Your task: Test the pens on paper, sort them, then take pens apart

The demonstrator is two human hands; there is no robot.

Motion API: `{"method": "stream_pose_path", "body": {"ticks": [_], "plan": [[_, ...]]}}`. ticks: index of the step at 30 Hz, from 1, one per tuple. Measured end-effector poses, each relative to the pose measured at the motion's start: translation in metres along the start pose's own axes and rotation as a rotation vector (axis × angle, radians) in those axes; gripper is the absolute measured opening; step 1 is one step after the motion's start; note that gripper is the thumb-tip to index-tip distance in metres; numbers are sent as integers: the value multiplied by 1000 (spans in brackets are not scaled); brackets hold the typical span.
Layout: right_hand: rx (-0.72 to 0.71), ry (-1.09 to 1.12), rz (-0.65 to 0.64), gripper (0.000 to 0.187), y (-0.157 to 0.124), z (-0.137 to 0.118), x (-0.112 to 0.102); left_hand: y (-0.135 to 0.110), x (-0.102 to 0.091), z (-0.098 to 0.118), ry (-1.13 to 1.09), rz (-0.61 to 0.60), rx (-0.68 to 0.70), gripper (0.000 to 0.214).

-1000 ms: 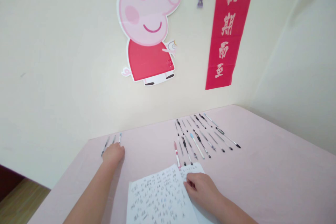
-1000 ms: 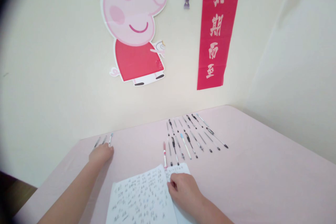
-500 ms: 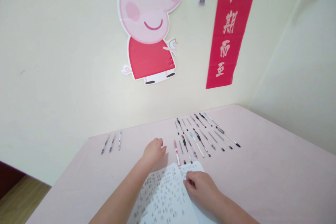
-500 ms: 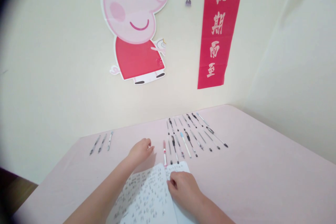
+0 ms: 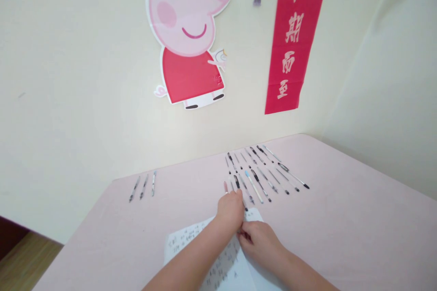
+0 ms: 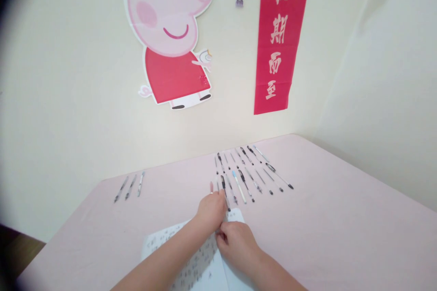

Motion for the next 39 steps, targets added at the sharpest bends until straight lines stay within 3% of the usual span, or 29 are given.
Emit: {"method": "stream_pose_path", "body": {"ticks": [9, 15, 20, 27, 30, 34, 39], "plan": [[-9, -36, 13, 21, 0, 0, 1, 4, 1, -7, -19, 9, -88, 30], [-7, -38, 22, 22, -1, 0, 0, -1, -28, -25, -61, 130, -94, 31], [-14, -18, 27, 22, -1, 0, -1, -15, -49, -84, -71, 262, -181, 22], [-7, -10, 24, 22, -1, 0, -1, -59, -54, -204, 14, 274, -424, 20], [-6, -9, 29, 22, -2, -1, -2, -73, -56, -244, 64, 264, -522, 23], [7, -15, 18, 22, -2, -1, -3, -77, -55, -275, 119, 235, -588, 27], [2, -16, 22, 22, -1, -2, -2, -71, -53, -293, 162, 192, -602, 31]]}}
Point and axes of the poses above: each hand's wrist, its own y-axis towards the middle knuckle, its own x-axis out of the palm, z = x × y, the point moved 9 cm from there along y, towards the middle knuckle, and after that the axes turned 10 degrees about x, right-handed, at the moved point
